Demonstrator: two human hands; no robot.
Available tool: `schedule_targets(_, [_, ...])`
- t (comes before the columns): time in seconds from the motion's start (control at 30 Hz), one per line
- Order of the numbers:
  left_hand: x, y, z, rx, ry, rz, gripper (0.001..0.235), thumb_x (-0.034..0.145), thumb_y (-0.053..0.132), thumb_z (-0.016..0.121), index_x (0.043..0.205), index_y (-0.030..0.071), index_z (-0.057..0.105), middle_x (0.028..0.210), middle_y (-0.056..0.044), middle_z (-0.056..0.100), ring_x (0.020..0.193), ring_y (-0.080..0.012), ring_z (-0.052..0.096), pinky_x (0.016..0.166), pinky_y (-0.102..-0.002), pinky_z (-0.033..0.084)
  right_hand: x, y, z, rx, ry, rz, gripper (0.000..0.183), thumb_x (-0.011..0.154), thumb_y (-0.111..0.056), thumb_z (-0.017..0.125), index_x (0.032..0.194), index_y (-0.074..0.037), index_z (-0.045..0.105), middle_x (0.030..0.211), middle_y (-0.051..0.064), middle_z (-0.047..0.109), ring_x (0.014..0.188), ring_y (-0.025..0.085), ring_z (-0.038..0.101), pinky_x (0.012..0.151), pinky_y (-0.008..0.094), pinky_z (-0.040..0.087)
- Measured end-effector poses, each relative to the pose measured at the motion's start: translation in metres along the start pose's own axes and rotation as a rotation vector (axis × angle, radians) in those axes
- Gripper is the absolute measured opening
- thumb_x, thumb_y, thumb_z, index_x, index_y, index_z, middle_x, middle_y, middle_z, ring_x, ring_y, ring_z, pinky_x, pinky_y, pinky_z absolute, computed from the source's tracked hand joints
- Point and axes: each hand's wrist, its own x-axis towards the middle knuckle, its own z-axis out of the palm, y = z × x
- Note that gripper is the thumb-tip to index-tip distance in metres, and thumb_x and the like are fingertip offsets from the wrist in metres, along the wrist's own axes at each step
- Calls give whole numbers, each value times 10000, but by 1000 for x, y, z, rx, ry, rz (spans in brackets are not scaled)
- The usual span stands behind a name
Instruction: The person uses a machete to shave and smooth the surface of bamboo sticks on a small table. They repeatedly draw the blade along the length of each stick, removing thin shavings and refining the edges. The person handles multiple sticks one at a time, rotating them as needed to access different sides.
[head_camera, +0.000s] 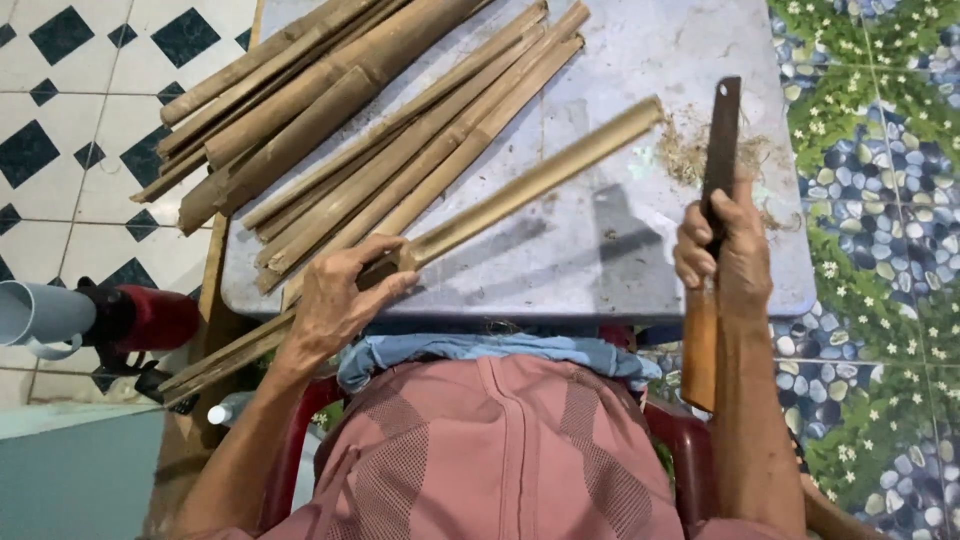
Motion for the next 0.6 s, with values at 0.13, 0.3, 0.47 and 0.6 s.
schedule_targets(0.13, [-6,-15,8,21,30,-26,301,894,284,825,1128,111,749,884,-151,794,856,-348,771,740,-418,618,-5,12,42,-6,-92,53,534,1083,-330,506,1586,-303,331,597,-6,392,319,67,364,216,241,405])
schedule_targets(0.3, [-2,-15,25,-62,58,-48,317,842,286,868,1097,135,756,880,-108,803,853,-286,783,751,-364,622,-35,33,115,24,-205,294,689,1031,-272,495,1636,-247,166,549,82,442,255,118,389,160,255,365])
schedule_targets(0.47, [1,-11,31,-44,63,11,266,840,261,870,1034,119,756,843,-118,793,818,-321,776,702,-385,618,-52,60,141,11,-371,466,750,1023,-213,497,1652,-287,96,552,178,496,257,179,434,176,310,417])
schedule_targets(0.6, [-2,-7,23,-6,72,29,239,884,272,837,1041,114,750,845,-112,790,818,-323,772,682,-387,609,-37,53,122,22,-299,403,688,1033,-197,488,1641,-272,176,533,130,464,254,133,389,165,265,380])
